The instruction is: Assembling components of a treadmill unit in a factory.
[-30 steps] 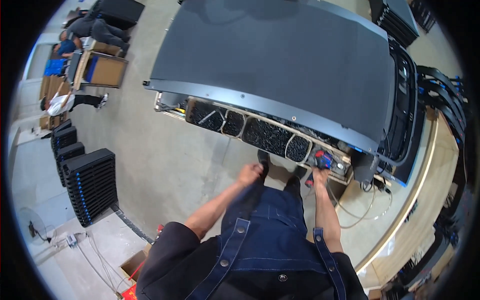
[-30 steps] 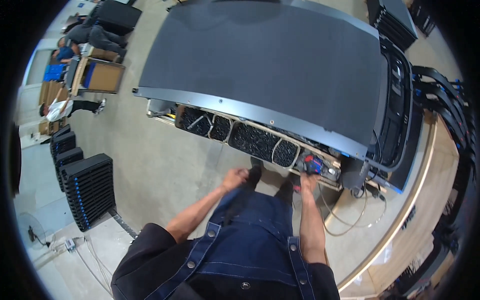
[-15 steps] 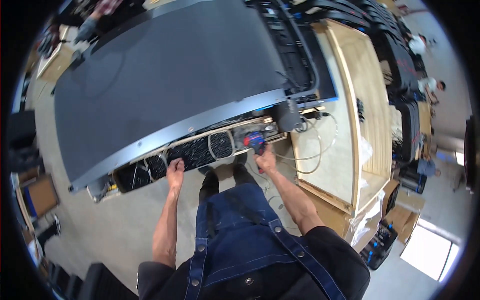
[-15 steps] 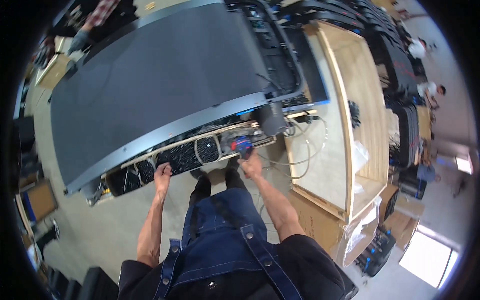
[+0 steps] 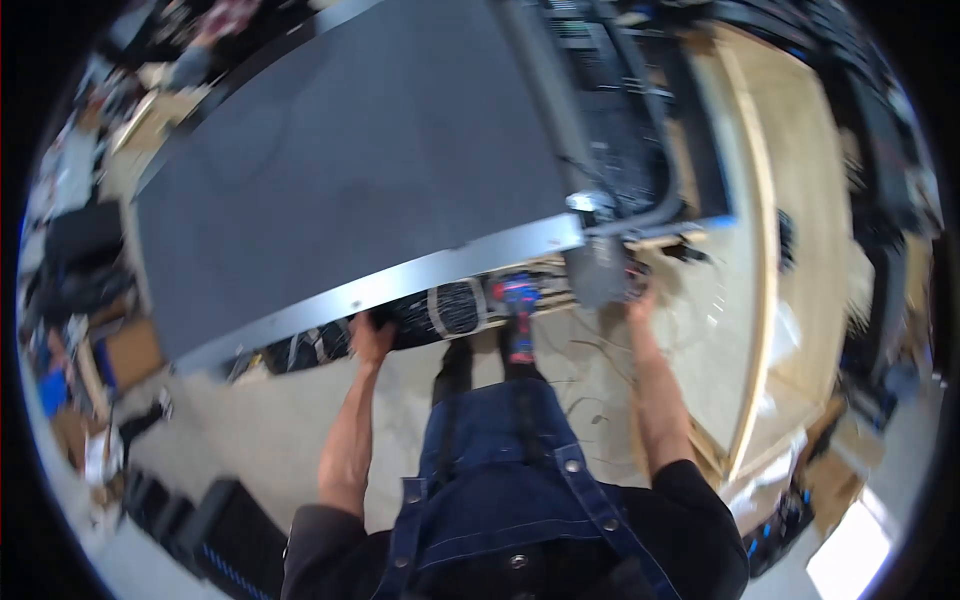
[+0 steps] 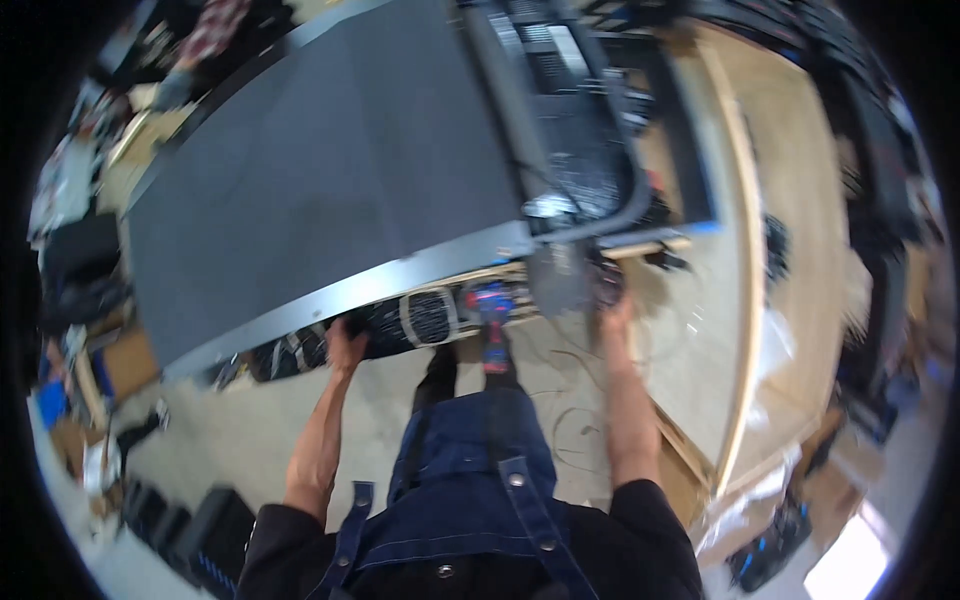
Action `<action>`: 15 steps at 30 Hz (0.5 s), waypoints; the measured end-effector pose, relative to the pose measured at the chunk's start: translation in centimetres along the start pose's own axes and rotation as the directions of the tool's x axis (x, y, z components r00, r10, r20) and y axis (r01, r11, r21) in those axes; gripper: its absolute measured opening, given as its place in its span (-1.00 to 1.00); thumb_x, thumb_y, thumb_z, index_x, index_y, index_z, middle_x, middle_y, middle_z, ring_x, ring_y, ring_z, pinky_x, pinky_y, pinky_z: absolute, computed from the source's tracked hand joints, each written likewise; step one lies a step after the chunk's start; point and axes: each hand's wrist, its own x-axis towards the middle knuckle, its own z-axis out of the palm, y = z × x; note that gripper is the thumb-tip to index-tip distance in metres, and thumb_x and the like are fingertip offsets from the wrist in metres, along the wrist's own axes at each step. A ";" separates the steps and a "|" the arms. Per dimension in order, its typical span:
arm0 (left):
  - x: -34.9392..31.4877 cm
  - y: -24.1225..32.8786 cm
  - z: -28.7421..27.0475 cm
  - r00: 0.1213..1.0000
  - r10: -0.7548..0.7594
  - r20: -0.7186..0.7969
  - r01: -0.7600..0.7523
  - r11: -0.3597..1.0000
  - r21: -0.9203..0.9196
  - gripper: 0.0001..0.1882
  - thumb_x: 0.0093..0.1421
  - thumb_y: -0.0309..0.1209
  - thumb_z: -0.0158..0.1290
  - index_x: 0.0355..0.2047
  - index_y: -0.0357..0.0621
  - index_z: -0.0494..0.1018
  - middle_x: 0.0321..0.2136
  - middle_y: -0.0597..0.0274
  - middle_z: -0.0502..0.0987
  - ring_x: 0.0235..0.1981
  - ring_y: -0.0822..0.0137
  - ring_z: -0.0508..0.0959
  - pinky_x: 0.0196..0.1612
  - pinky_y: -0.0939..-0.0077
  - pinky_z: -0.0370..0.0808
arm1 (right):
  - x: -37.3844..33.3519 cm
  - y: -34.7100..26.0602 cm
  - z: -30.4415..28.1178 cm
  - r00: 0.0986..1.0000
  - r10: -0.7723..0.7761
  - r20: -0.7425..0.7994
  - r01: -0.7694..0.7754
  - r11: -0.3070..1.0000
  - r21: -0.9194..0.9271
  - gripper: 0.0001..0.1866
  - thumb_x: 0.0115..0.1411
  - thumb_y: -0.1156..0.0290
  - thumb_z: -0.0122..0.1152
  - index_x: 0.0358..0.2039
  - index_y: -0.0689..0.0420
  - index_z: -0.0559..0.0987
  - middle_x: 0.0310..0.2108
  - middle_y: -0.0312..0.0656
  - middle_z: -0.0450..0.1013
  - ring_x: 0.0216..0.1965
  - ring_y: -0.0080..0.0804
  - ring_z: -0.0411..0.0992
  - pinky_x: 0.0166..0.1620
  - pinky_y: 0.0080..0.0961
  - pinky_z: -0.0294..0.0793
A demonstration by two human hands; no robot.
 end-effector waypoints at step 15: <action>1.8 -1.0 -3.6 0.956 0.146 0.255 -0.159 0.987 0.033 -0.43 0.05 -0.38 0.27 0.11 -0.10 0.44 0.06 -0.01 0.51 0.09 -0.05 0.49 0.17 0.15 0.40 | -3.0 -7.0 3.2 0.865 0.261 0.429 -0.343 0.931 0.125 -0.66 0.24 0.38 0.33 -0.03 0.29 0.57 -0.11 -0.18 0.56 -0.09 -0.45 0.50 0.07 -0.41 0.46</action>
